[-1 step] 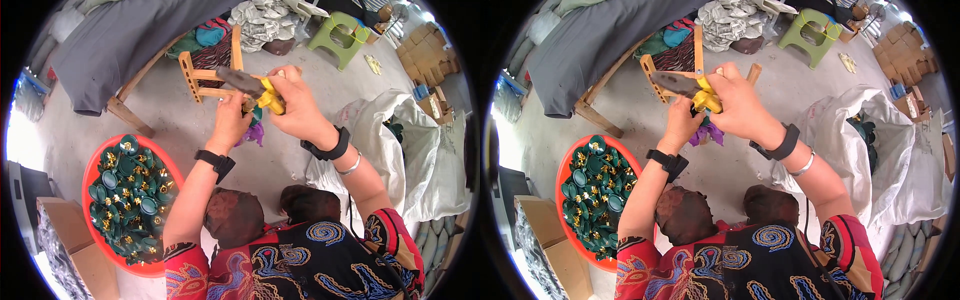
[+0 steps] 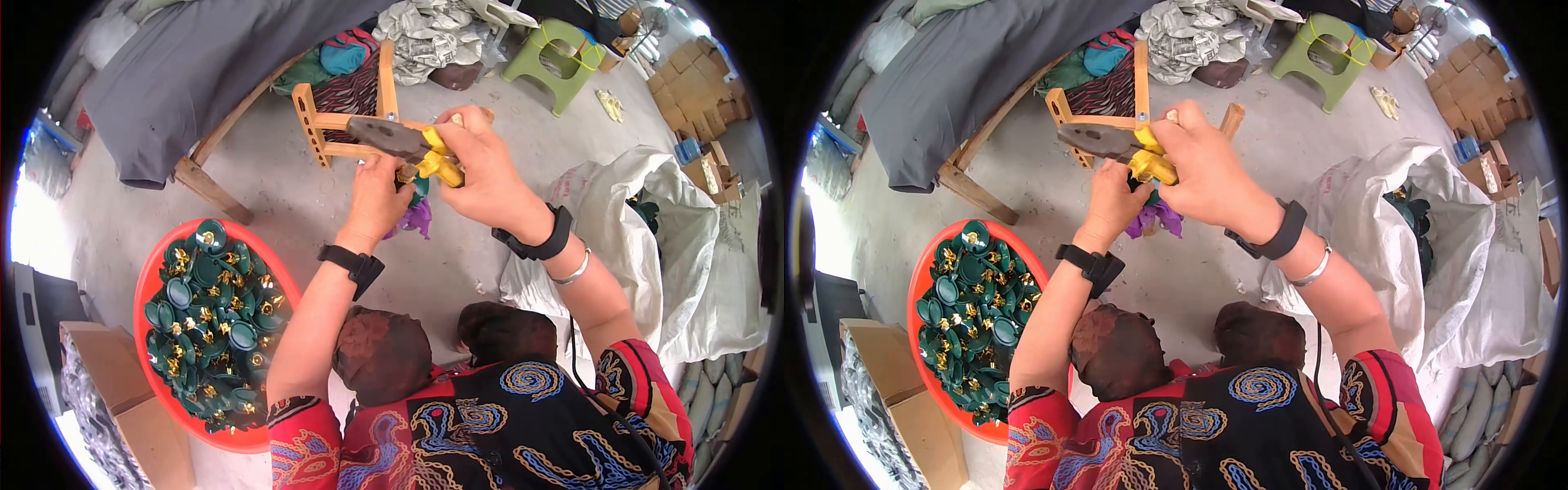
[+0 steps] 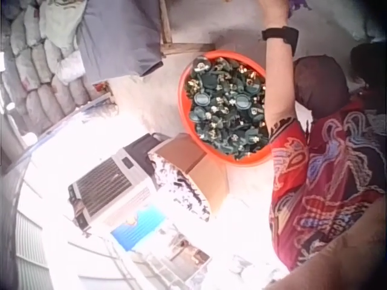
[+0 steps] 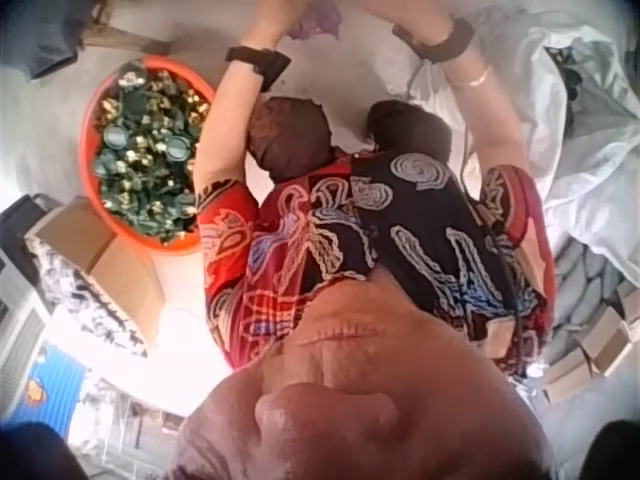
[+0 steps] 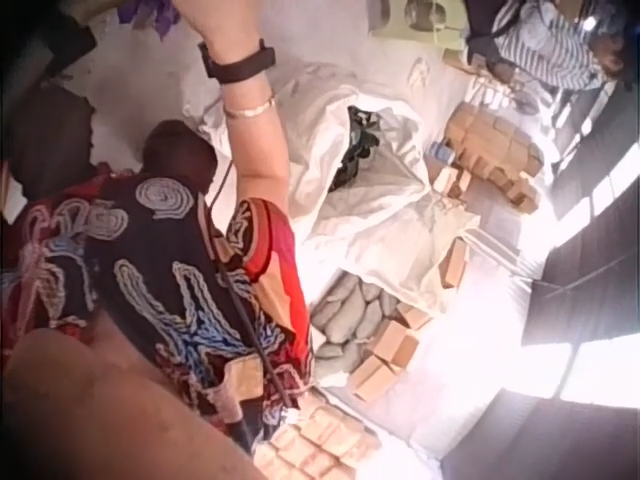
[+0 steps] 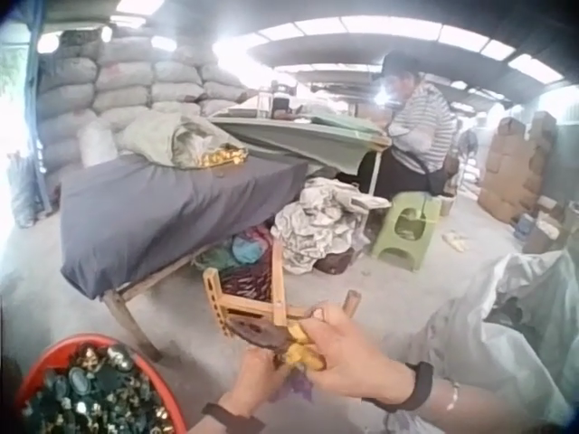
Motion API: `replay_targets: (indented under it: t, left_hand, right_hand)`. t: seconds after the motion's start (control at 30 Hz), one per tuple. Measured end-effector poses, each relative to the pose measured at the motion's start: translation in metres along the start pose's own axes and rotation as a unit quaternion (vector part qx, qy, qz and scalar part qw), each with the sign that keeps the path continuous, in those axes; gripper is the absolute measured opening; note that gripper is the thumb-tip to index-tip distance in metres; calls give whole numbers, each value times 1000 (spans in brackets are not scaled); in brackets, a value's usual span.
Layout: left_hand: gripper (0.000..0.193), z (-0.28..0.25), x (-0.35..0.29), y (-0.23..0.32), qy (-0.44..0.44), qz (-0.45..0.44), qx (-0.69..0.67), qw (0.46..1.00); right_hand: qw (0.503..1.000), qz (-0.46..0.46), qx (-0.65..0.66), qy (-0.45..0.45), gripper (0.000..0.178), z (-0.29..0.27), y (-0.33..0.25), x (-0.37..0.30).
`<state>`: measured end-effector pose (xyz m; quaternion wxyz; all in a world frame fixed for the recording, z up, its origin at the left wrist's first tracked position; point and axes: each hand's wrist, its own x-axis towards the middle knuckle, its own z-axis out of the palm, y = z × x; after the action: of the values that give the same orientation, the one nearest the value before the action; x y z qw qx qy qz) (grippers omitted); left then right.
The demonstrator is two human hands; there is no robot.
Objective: Manually assembling green and gold decorative product components using pliers and a wooden jig.
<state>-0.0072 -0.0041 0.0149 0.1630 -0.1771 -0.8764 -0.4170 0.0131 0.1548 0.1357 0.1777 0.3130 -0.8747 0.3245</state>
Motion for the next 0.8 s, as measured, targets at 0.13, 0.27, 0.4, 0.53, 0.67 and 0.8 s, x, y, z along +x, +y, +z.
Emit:
replay_targets:
  t: [0.13, 0.27, 0.4, 0.53, 0.67, 0.8]
  left_hand:
    - [32, 0, -3, 1, -18, 1, -33, 999]
    - [24, 10, -4, -7, 57, 39, -52, 996]
    - [22, 11, -8, -8, 82, 50, -86, 992]
    - [22, 4, -3, 0, 60, 36, -71, 995]
    - [23, 5, -11, -3, 44, 43, -62, 996]
    - [25, 2, -3, -4, 63, 64, -44, 995]
  right_hand:
    - [995, -3, -39, -88, 47, -4, -10, 9]
    - [991, -124, -54, 3, 46, -46, -12, 27]
    - [978, -9, -49, 203, 40, -100, -56, 41]
    - [972, 65, -224, -44, 31, -57, -8, -3]
    - [984, 149, -88, -30, 35, -70, -20, -5]
    - [997, -61, -17, 39, 37, -36, -6, 4]
